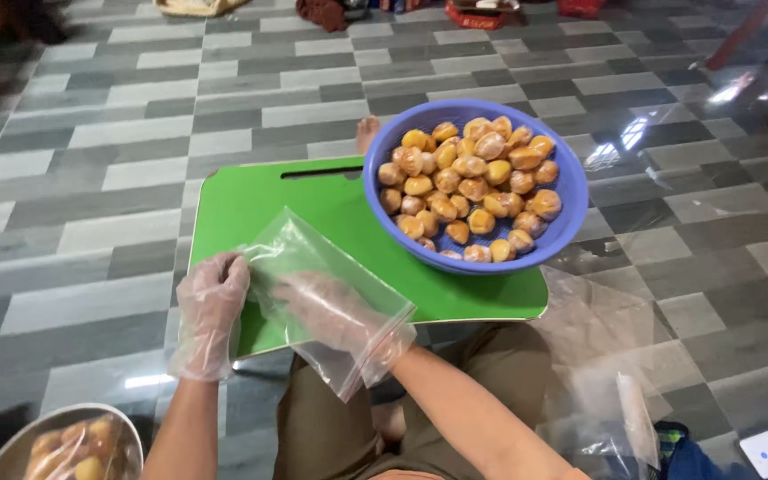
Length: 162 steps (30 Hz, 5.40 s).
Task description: Packing small round food items from a bowl into a plastic bag while sitting on the floor
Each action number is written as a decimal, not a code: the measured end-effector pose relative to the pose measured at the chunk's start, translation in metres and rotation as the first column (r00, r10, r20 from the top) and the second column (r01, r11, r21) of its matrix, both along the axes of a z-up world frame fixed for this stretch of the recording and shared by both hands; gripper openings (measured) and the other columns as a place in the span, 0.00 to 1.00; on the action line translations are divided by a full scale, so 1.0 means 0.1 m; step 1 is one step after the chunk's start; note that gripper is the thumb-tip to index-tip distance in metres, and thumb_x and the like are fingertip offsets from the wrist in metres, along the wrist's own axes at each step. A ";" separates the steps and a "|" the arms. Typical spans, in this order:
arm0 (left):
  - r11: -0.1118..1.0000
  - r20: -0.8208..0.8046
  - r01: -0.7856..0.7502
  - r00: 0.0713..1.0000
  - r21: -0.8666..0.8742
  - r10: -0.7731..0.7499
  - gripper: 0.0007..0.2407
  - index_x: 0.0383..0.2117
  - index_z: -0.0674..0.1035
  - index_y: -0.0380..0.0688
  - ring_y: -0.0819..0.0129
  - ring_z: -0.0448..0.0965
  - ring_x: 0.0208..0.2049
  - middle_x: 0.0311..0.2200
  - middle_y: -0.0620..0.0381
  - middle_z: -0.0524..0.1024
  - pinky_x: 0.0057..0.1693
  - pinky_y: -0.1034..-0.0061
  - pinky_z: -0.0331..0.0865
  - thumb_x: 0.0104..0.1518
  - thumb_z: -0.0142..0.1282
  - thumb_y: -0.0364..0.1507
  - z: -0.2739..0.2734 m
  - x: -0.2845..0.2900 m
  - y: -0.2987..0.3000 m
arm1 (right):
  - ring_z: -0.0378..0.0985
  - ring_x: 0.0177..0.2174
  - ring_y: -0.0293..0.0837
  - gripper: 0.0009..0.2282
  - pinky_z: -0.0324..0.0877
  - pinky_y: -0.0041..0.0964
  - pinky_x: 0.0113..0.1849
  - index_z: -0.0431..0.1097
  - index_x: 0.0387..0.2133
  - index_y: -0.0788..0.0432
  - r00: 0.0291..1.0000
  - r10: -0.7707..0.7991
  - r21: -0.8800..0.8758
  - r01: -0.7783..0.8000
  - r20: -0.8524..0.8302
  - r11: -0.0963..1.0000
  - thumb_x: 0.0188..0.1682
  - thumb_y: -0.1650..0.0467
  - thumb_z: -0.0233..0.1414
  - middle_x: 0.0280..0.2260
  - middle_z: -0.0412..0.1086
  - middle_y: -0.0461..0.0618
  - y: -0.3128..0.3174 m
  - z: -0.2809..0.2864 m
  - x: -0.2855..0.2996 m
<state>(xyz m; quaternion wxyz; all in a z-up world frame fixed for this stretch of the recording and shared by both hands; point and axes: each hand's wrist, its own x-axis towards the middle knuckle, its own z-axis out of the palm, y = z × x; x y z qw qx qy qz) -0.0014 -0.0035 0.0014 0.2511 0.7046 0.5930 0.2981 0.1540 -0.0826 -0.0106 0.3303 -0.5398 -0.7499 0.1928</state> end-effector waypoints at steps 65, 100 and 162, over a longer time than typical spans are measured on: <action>0.990 0.004 -0.013 1.000 0.142 0.013 0.10 0.33 0.81 0.66 0.57 0.76 0.39 0.34 0.61 0.78 0.49 0.63 0.69 0.52 0.46 0.43 -0.30 -0.21 0.16 | 0.73 0.36 0.57 0.08 0.71 0.50 0.33 0.71 0.31 0.52 0.936 -0.293 0.191 0.257 0.193 0.947 0.40 0.66 0.55 0.33 0.69 0.53 -0.99 0.06 0.42; 0.985 0.152 -0.055 0.988 0.162 0.030 0.14 0.43 0.78 0.64 0.57 0.75 0.44 0.42 0.58 0.76 0.54 0.65 0.68 0.49 0.50 0.35 -0.31 -0.13 0.20 | 0.72 0.43 0.50 0.13 0.66 0.42 0.46 0.67 0.40 0.52 0.910 -0.243 -0.053 0.239 -0.337 0.970 0.40 0.73 0.51 0.38 0.70 0.51 0.44 -0.02 -0.35; 0.612 -0.112 0.275 0.950 0.742 -0.291 0.12 0.44 0.77 0.48 0.51 0.77 0.37 0.41 0.48 0.75 0.43 0.63 0.71 0.53 0.53 0.26 -0.52 -0.01 0.33 | 0.66 0.43 0.55 0.19 0.62 0.44 0.43 0.61 0.35 0.63 0.643 -0.435 -0.389 0.224 -0.630 0.894 0.41 0.58 0.48 0.38 0.61 0.61 0.51 -0.06 -0.26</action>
